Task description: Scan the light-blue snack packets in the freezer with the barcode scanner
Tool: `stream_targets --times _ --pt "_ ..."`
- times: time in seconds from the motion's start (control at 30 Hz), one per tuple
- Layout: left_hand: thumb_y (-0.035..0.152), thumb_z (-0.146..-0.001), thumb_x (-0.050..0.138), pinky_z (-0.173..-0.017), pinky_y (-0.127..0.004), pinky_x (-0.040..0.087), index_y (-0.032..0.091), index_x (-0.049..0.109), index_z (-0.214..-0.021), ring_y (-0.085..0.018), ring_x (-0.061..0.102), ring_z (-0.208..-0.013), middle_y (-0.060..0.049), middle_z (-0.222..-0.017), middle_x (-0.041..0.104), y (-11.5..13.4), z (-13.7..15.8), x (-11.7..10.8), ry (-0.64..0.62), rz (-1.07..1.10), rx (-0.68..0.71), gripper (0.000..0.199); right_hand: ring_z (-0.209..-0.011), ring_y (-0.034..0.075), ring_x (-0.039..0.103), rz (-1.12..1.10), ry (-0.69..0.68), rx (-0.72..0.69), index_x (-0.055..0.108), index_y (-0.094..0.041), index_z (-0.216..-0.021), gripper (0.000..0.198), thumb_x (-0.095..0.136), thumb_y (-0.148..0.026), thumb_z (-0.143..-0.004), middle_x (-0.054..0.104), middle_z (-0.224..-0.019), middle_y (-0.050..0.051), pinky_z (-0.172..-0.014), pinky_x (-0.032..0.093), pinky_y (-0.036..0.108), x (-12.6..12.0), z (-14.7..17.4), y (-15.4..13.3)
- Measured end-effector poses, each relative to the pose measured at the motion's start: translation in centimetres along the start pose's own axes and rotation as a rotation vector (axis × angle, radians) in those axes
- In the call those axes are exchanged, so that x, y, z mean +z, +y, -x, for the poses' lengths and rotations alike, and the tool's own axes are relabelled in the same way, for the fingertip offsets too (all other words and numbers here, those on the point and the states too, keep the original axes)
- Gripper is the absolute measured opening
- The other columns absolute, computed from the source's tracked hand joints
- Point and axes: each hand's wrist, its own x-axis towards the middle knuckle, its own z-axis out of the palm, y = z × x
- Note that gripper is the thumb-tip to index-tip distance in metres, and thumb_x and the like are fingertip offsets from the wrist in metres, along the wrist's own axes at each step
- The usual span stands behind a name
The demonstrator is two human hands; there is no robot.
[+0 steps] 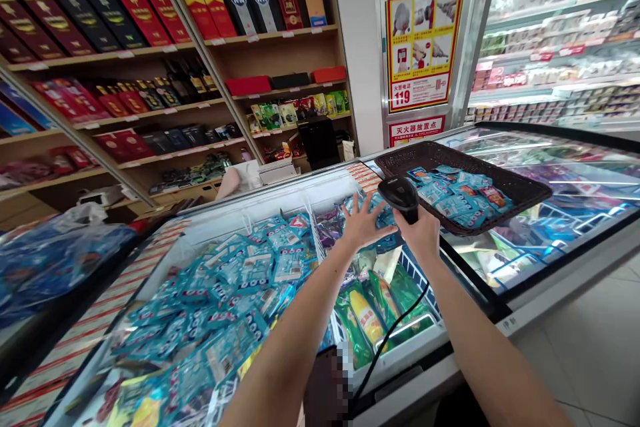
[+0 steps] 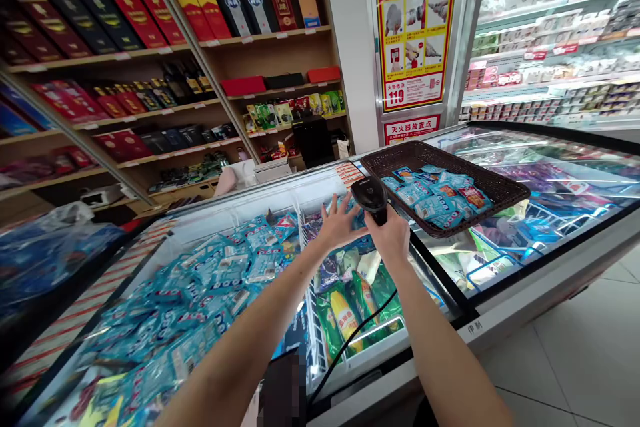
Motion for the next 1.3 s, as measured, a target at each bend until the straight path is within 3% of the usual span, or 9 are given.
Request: stream_targets --times 0.1,0.2,0.27,0.53,0.83,0.93,1.03,1.17,1.3 --pt "0.067 -0.072 0.045 -0.094 -0.078 0.006 0.040 0.025 -0.139 -0.048 -0.009 -0.134 -0.002 -0.153 0.010 1.0 -3.1 1.3 -0.126 -0.022 -0.013 0.075 -0.076 0.028 0.064 -0.085 0.007 0.033 0.065 -0.016 -0.094 0.048 0.040 -0.055 -0.082 0.070 -0.080 0.013 -0.065 0.044 0.032 0.2 -0.2 0.1" --pt "0.066 -0.072 0.045 -0.089 -0.081 0.009 0.042 0.028 -0.137 -0.050 0.001 -0.133 -0.003 -0.151 0.019 1.3 -4.6 2.2 -0.244 -0.047 -0.041 0.072 -0.072 0.026 0.064 -0.135 0.025 0.012 0.065 -0.018 -0.093 0.045 0.043 -0.055 -0.081 0.069 -0.077 0.011 -0.063 0.044 0.031 0.3 -0.1 0.0" --pt "0.064 -0.073 0.045 -0.091 -0.079 0.014 0.043 0.029 -0.136 -0.047 0.010 -0.133 -0.002 -0.150 0.023 1.3 -4.7 2.3 -0.251 -0.073 -0.052 0.069 -0.070 0.025 0.064 -0.146 0.045 -0.003 0.065 -0.018 -0.091 0.042 0.046 -0.053 -0.079 0.069 -0.074 0.010 -0.063 0.043 0.030 0.4 0.0 -0.2" --pt "0.069 -0.075 0.036 -0.097 -0.071 0.019 0.043 0.035 -0.132 -0.039 0.029 -0.127 0.001 -0.144 0.033 0.7 -0.5 0.7 -0.188 -0.079 -0.053 0.062 -0.069 0.025 0.064 -0.158 0.070 -0.012 0.065 -0.017 -0.087 0.041 0.051 -0.054 -0.076 0.068 -0.072 0.010 -0.062 0.042 0.029 0.3 0.5 -0.4" --pt "0.078 -0.071 0.031 -0.098 -0.074 0.009 0.042 0.041 -0.129 -0.042 0.018 -0.133 0.000 -0.144 0.035 -1.1 4.6 -1.0 -0.152 -0.027 -0.120 0.069 -0.069 0.024 0.064 -0.142 0.052 -0.019 0.067 -0.016 -0.087 0.042 0.050 -0.054 -0.078 0.069 -0.074 0.011 -0.062 0.042 0.029 0.5 0.8 -0.6" --pt "0.077 -0.071 0.035 -0.097 -0.075 0.004 0.039 0.045 -0.126 -0.043 0.012 -0.135 -0.001 -0.146 0.033 -1.1 3.5 -0.9 -0.142 -0.019 -0.150 0.068 -0.075 0.026 0.065 -0.108 0.042 -0.058 0.066 -0.017 -0.088 0.039 0.051 -0.051 -0.077 0.069 -0.077 0.011 -0.062 0.042 0.029 0.5 0.9 -1.0" --pt "0.064 -0.081 0.033 -0.101 -0.071 0.000 0.037 0.043 -0.129 -0.037 0.010 -0.137 0.000 -0.146 0.032 -0.1 0.9 -0.5 -0.032 -0.051 -0.082 0.056 -0.077 0.026 0.065 -0.106 0.041 -0.077 0.066 -0.018 -0.089 0.037 0.052 -0.049 -0.077 0.070 -0.079 0.010 -0.063 0.041 0.029 0.7 0.9 -1.1" --pt "0.044 -0.086 0.039 -0.108 -0.060 0.012 0.030 0.044 -0.129 -0.028 0.024 -0.135 -0.003 -0.142 0.040 1.5 -2.5 -0.1 -0.131 -0.055 0.026 0.046 -0.075 0.026 0.065 -0.102 0.035 -0.068 0.066 -0.018 -0.088 0.037 0.053 -0.049 -0.076 0.069 -0.078 0.010 -0.062 0.041 0.029 0.9 0.8 -1.0" --pt "0.038 -0.086 0.040 -0.108 -0.049 0.023 0.026 0.053 -0.122 -0.025 0.036 -0.128 -0.006 -0.133 0.050 1.3 -3.2 0.0 -0.164 -0.076 0.029 0.039 -0.075 0.026 0.065 -0.110 0.011 -0.084 0.066 -0.018 -0.092 0.038 0.054 -0.050 -0.075 0.069 -0.076 0.010 -0.061 0.041 0.028 1.0 0.9 -1.1"
